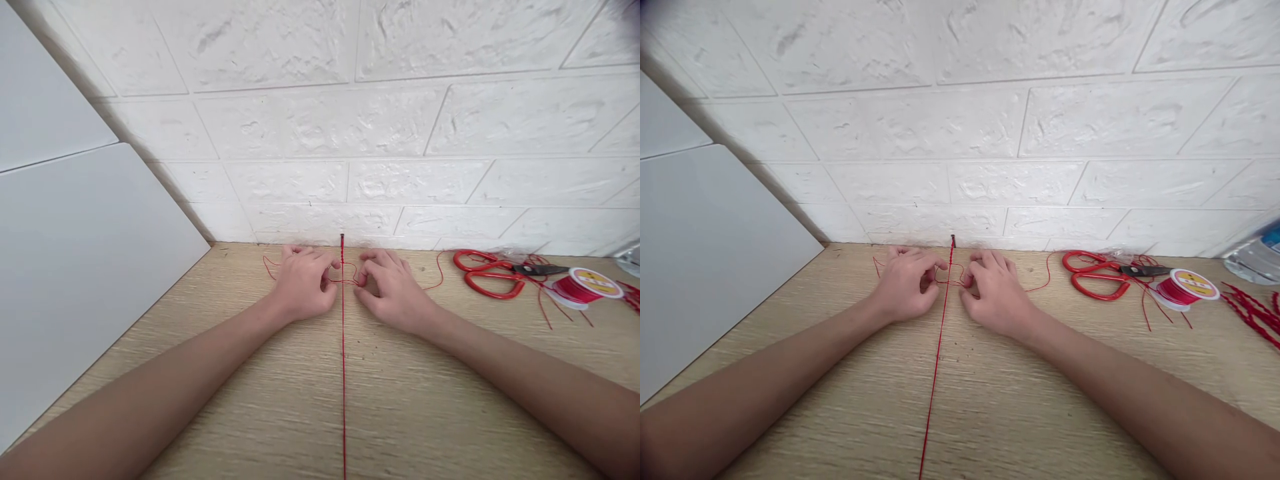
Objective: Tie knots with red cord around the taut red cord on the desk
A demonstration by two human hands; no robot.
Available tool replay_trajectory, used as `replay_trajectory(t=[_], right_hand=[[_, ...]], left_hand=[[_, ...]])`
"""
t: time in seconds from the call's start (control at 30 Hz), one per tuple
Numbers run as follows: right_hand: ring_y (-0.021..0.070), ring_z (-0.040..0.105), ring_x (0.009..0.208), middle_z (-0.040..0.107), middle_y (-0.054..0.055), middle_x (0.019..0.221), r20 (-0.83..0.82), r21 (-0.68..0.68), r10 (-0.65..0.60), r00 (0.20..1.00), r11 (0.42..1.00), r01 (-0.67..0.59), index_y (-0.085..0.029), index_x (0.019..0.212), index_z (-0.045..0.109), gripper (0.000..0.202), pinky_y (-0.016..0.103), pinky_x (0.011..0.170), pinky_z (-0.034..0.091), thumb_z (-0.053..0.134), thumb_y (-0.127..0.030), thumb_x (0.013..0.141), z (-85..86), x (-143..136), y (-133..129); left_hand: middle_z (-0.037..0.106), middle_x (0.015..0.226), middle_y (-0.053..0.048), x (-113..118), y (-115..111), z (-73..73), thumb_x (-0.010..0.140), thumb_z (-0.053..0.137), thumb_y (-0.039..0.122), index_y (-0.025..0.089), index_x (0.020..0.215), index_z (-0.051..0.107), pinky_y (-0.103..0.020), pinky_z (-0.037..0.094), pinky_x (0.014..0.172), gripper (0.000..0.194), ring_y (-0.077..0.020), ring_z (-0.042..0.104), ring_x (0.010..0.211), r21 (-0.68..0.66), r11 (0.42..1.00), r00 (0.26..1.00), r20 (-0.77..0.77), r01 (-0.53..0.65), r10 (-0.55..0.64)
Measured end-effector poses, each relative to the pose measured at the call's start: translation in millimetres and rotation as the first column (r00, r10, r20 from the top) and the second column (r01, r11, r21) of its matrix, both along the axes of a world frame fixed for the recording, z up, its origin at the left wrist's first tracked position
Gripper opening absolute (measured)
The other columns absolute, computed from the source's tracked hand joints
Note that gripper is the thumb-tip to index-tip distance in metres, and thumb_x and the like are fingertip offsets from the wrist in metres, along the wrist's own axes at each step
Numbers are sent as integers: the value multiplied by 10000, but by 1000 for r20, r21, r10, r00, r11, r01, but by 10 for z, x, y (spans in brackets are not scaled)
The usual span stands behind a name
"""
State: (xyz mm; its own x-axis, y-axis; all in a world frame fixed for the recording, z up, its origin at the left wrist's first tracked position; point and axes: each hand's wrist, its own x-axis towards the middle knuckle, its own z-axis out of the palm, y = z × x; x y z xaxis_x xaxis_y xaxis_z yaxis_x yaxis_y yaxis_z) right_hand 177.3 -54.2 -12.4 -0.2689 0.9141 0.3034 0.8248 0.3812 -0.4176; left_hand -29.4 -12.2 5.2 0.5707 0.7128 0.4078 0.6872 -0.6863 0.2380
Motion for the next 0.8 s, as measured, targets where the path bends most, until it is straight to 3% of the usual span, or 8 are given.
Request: replay_trajectory(t=[0.2,0.37,0.6,0.8], right_hand=[[304,458,1279,575,99,1287,-45,-26,19,999,999,-20,-223,813,622,75,519,1037,351,567,-216,865,-16,18,18],[313,457,1275,578,95,1296,-67,-42,34,997,998,-37,-215,743,626,95,520,1028,358,586,-188,825,3,27,23],[316,483,1247,585,103,1251,-69,-14,53,996,998,-54,-224,833,604,128,520,1026,370,639,-344,858,12,12,14],[310,459,1294,581,103,1273,-92,-20,82,992,996,-84,-221,808,622,68,520,1040,367,599,-251,865,-6,26,38]], left_hand=[[694,801,-5,-11,6,8,723,533,81,221,1027,632,-438,328,839,349,-228,625,811,-64,994,996,-18,89,-90],[656,733,31,-32,12,5,698,526,77,217,1073,548,-417,344,848,400,-191,609,720,-124,984,991,39,129,-125],[606,735,28,-23,-11,35,702,589,178,206,949,500,-397,343,801,264,-196,601,733,-106,993,996,79,59,-50],[666,806,15,-14,-2,5,755,546,119,221,1074,524,-381,346,795,335,-208,629,791,-141,978,988,30,156,-153]])
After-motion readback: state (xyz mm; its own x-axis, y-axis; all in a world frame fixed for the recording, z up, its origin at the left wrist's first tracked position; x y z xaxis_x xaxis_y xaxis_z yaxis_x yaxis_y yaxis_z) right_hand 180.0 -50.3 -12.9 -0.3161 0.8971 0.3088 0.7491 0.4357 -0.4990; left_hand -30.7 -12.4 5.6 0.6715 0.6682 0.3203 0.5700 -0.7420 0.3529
